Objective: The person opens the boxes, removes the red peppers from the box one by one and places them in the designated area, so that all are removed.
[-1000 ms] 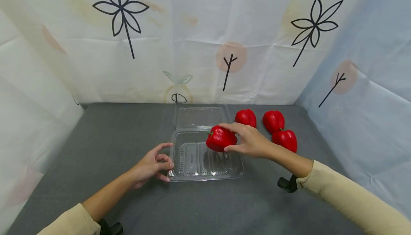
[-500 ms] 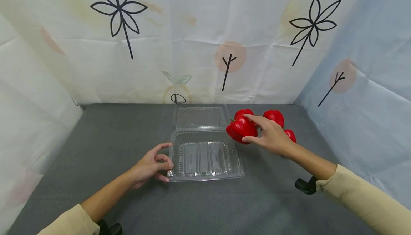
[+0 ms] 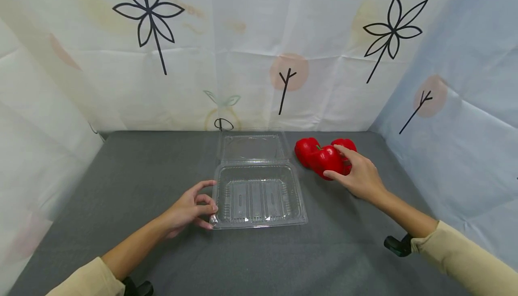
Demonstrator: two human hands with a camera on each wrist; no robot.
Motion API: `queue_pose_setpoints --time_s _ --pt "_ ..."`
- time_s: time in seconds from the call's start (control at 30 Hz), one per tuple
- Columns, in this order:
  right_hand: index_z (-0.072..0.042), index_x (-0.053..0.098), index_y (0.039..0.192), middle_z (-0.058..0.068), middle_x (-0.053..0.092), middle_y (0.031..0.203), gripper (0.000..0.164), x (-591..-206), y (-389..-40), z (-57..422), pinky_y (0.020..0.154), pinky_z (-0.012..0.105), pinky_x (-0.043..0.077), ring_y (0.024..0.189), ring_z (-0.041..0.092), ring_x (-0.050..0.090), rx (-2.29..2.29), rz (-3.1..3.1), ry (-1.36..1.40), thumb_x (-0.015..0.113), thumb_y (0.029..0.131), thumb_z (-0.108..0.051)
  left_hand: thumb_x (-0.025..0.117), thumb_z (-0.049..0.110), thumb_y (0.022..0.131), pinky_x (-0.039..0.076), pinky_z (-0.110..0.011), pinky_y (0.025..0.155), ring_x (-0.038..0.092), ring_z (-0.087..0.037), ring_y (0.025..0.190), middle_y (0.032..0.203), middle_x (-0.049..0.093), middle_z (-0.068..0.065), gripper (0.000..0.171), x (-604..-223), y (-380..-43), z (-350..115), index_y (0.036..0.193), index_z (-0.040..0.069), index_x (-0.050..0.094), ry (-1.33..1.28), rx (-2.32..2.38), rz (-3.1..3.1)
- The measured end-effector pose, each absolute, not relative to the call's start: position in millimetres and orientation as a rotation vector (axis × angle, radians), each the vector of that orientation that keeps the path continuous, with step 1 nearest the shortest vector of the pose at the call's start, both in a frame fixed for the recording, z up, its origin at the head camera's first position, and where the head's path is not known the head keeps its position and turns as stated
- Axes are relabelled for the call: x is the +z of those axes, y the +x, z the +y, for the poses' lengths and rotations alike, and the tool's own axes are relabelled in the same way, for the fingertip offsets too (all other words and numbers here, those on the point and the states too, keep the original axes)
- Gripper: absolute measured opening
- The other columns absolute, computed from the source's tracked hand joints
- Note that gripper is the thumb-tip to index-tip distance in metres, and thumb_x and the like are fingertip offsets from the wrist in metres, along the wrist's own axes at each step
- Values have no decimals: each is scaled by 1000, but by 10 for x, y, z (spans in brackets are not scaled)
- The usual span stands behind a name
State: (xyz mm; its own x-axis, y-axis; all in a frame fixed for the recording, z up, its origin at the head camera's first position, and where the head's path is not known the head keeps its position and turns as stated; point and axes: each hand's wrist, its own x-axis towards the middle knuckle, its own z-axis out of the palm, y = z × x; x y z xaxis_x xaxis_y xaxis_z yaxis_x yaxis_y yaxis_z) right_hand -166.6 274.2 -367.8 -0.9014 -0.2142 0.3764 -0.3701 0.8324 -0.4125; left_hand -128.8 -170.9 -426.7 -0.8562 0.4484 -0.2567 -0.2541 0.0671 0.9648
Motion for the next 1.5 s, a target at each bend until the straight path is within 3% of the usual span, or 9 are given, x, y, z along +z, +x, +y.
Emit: queue_pose_setpoints --time_s 0.53,0.83,1.5 --pt "-3 57 134 19 68 114 69 -4000 -1603 2822 75 58 57 90 36 64 671 -2697 317 85 77 -30 67 -1 91 62 -47 66 60 -21 82 93 59 -10 79 -4257 -1296 -1713 154 6 20 172 1833 1849" --pt "-3 57 133 20 65 119 72 -4190 -1608 2795 77 60 57 99 36 63 636 -2681 342 87 74 -29 68 1 91 62 -48 67 60 -21 83 93 59 -9 79 -4276 -1297 -1723 154 7 20 189 1830 1847" --pt "-6 57 132 22 65 114 71 -4336 -1615 2762 73 61 57 96 37 62 590 -2680 323 88 73 -31 68 0 91 62 -47 67 60 -22 84 94 59 -10 79 -4271 -1291 -1711 154 6 20 186 1837 1840"
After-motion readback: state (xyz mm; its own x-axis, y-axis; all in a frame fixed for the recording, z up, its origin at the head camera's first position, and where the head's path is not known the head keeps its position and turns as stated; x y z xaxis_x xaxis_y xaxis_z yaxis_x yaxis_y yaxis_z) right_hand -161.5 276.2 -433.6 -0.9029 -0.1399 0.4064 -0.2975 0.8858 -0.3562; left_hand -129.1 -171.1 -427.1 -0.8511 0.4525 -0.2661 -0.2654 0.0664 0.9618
